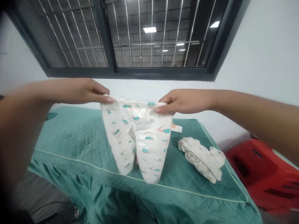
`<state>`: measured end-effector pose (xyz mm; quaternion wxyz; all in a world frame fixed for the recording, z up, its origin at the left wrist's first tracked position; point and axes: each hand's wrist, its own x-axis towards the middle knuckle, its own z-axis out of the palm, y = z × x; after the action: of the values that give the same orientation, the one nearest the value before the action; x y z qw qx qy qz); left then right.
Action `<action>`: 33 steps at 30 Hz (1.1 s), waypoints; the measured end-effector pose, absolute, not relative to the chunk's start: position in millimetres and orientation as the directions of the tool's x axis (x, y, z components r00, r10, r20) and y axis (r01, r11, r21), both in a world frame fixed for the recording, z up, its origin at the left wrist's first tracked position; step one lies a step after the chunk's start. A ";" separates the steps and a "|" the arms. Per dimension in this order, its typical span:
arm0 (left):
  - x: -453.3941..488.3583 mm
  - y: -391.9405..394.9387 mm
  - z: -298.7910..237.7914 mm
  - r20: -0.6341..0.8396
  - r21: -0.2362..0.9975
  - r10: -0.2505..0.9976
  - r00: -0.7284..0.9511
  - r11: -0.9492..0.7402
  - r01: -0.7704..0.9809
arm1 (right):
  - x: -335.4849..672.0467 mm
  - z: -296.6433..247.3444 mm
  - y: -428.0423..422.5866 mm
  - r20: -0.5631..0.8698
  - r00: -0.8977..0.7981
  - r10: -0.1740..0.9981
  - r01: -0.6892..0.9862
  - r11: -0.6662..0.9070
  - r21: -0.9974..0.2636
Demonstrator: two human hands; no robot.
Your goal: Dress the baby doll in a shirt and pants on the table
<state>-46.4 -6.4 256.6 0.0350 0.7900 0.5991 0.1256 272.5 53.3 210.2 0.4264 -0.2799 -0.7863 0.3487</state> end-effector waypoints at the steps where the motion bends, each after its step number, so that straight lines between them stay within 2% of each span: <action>1: -45.1 -11.4 256.3 0.196 0.227 0.951 0.237 -0.279 0.933 | 270.2 211.2 47.5 0.481 -0.473 0.738 0.145 0.604 -0.783; 4: -33.5 -19.9 253.4 0.395 0.286 0.906 0.153 -0.279 0.917 | 258.2 221.3 31.4 0.467 -0.507 0.724 0.160 0.612 -0.775; 8: -21.2 -10.7 244.0 0.562 0.361 0.820 0.105 -0.358 0.861 | 226.6 225.1 28.5 0.327 -0.695 0.641 0.195 0.605 -0.772; 10: -22.9 -0.8 234.7 0.608 0.384 0.789 0.093 -0.395 0.835 | 204.8 211.3 38.2 0.336 -0.728 0.597 0.212 0.663 -0.718; 12: -30.9 9.4 218.9 0.629 0.417 0.774 0.067 -0.410 0.811 | 183.6 185.3 50.4 0.395 -0.733 0.554 0.254 0.761 -0.596; 14: -44.2 18.3 192.9 0.597 0.476 0.801 0.053 -0.406 0.780 | 167.5 148.6 58.7 0.433 -0.752 0.498 0.288 0.838 -0.464; 16: -60.5 25.4 154.0 0.475 0.555 0.876 0.083 -0.372 0.744 | 160.2 104.5 59.9 0.368 -0.805 0.465 0.319 0.863 -0.392; 19: -79.6 32.0 76.5 0.163 0.620 0.968 0.190 -0.251 0.744 | 167.6 37.7 55.3 0.125 -0.886 0.446 0.365 0.839 -0.404; 21: -80.8 33.8 23.6 0.112 0.626 0.977 0.184 -0.213 0.750 | 181.6 3.3 59.1 0.040 -0.904 0.425 0.369 0.825 -0.428; 23: -70.0 35.7 -19.8 0.162 0.729 0.986 0.046 -0.151 0.668 | 198.2 -18.0 76.8 0.097 -0.880 0.464 0.385 0.819 -0.426; 25: -49.7 41.7 -50.1 0.096 0.890 0.995 0.032 -0.100 0.445 | 213.1 -28.0 109.6 0.228 -0.771 0.595 0.480 0.777 -0.406; 27: -25.8 54.3 -69.1 0.086 0.957 0.996 -0.035 -0.072 0.281 | 223.7 -32.3 152.8 0.300 -0.595 0.746 0.610 0.662 -0.435; 28: -14.4 63.1 -75.6 0.081 0.970 0.993 -0.083 -0.059 0.235 | 227.2 -33.8 175.8 0.289 -0.506 0.812 0.668 0.582 -0.465; 31: 11.8 94.4 -88.8 -0.001 0.993 0.978 -0.208 0.025 0.112 | 230.8 -39.4 239.5 0.131 -0.324 0.937 0.746 0.338 -0.574; 33: 22.1 113.7 -94.1 -0.055 0.992 0.992 -0.117 0.068 0.111 | 228.8 -42.7 272.6 0.044 -0.253 0.967 0.752 0.225 -0.620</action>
<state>22.1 113.7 -94.1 0.4564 0.4830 0.5707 0.4824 228.8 272.6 -42.7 0.2173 -0.5713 -0.7518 0.2474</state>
